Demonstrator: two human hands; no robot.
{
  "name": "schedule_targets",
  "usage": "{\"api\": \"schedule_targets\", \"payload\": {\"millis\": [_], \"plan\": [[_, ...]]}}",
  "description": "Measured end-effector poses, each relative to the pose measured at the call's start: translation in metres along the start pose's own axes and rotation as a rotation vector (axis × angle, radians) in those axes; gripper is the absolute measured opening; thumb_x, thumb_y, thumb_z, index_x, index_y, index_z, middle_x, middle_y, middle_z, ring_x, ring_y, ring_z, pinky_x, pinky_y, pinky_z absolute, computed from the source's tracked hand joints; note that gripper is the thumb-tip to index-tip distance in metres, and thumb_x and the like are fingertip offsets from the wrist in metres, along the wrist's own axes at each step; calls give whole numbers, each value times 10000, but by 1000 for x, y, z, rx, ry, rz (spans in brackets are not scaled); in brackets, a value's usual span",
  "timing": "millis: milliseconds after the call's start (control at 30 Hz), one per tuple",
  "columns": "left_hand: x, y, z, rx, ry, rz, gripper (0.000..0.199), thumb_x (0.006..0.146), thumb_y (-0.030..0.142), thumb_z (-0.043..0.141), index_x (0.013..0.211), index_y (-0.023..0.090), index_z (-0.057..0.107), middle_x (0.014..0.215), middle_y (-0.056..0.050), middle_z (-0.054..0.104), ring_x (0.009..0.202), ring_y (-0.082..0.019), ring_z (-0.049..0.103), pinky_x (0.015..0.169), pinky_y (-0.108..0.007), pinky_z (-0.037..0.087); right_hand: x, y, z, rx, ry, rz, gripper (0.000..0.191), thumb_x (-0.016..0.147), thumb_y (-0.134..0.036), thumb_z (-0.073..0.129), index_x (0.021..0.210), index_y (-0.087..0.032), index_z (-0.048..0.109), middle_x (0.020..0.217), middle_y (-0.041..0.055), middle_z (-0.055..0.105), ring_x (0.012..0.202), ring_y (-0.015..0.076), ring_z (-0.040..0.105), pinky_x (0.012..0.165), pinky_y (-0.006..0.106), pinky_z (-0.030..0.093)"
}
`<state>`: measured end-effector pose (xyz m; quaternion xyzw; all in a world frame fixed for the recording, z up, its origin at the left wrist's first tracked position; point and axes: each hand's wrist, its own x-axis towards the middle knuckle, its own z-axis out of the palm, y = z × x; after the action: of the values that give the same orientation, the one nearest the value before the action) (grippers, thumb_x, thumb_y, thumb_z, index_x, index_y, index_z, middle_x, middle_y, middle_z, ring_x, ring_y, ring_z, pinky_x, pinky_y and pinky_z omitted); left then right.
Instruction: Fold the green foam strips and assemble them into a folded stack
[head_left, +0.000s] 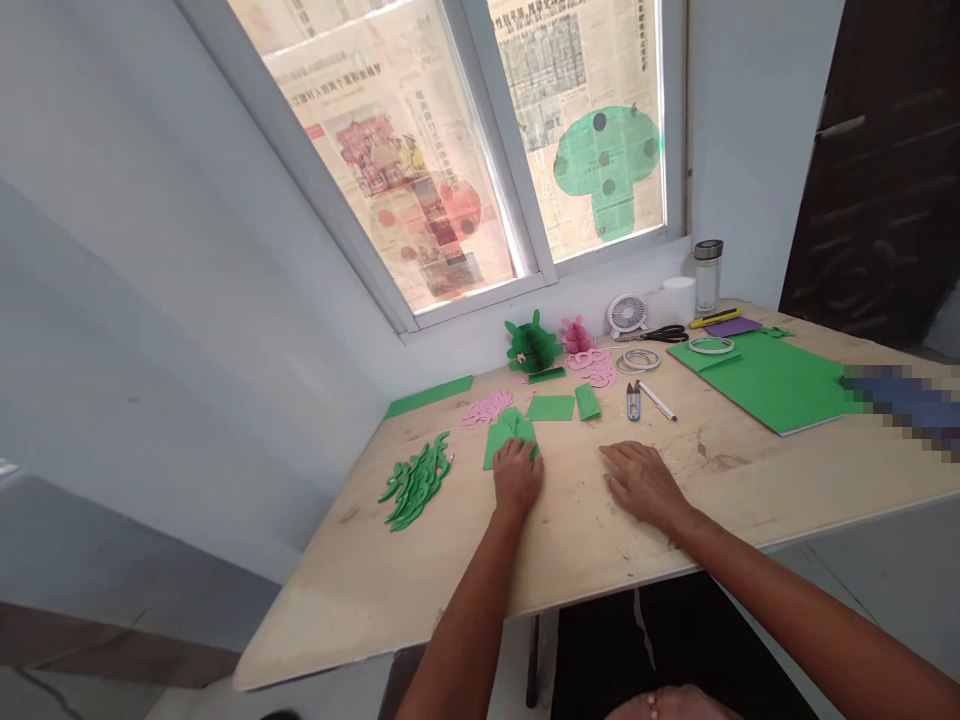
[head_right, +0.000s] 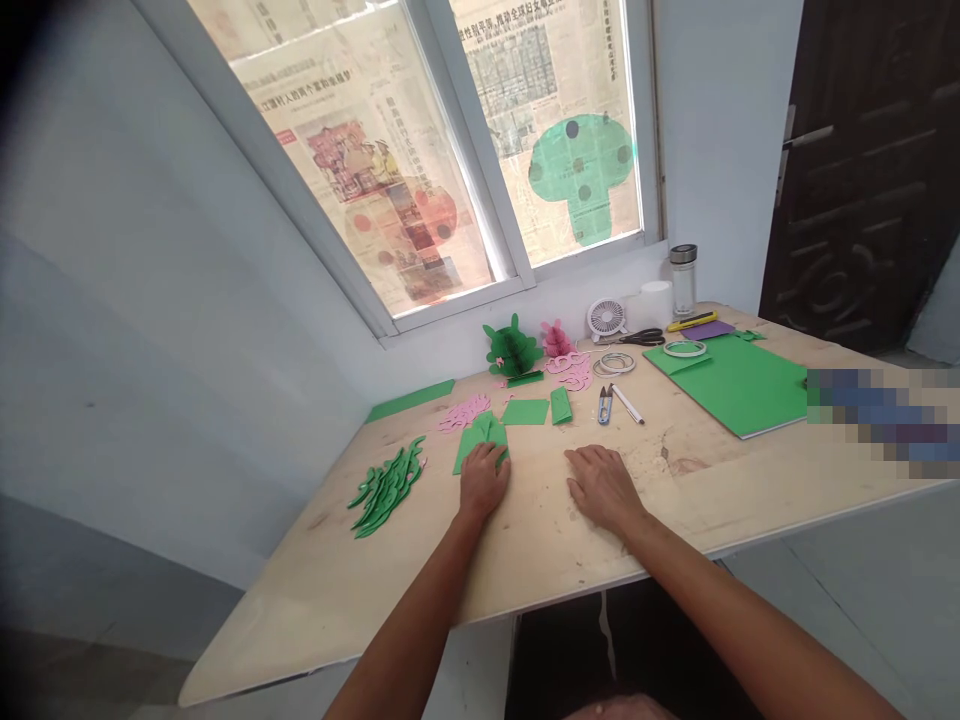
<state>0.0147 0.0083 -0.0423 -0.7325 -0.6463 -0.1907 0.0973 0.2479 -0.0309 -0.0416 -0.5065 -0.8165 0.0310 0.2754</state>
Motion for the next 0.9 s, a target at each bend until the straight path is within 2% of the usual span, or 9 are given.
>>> {"api": "schedule_targets", "payload": {"millis": [433,667,900], "plan": [[3,-1,1,-54,36,-20,299,793,169,459,1037,219,624,1145,-66,613,1164,-243,452,970,-419,294,2,1,2,-21,-8,-7,378,792,-207,466,1160,-169,545,1120,113,604,1071,249,489,888,396,349],[2,-2,1,-78,53,-23,274,812,251,468,1040,223,617,1153,-69,610,1179,-263,438,1010,-465,236,3,0,1,-34,-16,-16,368,806,-217,464,1162,-162,536,1111,111,604,1070,241,493,889,382,348],[0,0,-4,-70,77,8,262,814,238,467,1031,215,612,1146,-83,614,1191,-269,434,1021,-483,231,3,0,0,-23,-15,-29,369,796,-206,463,1155,-164,537,1104,105,609,1063,241,496,883,384,350]]}}
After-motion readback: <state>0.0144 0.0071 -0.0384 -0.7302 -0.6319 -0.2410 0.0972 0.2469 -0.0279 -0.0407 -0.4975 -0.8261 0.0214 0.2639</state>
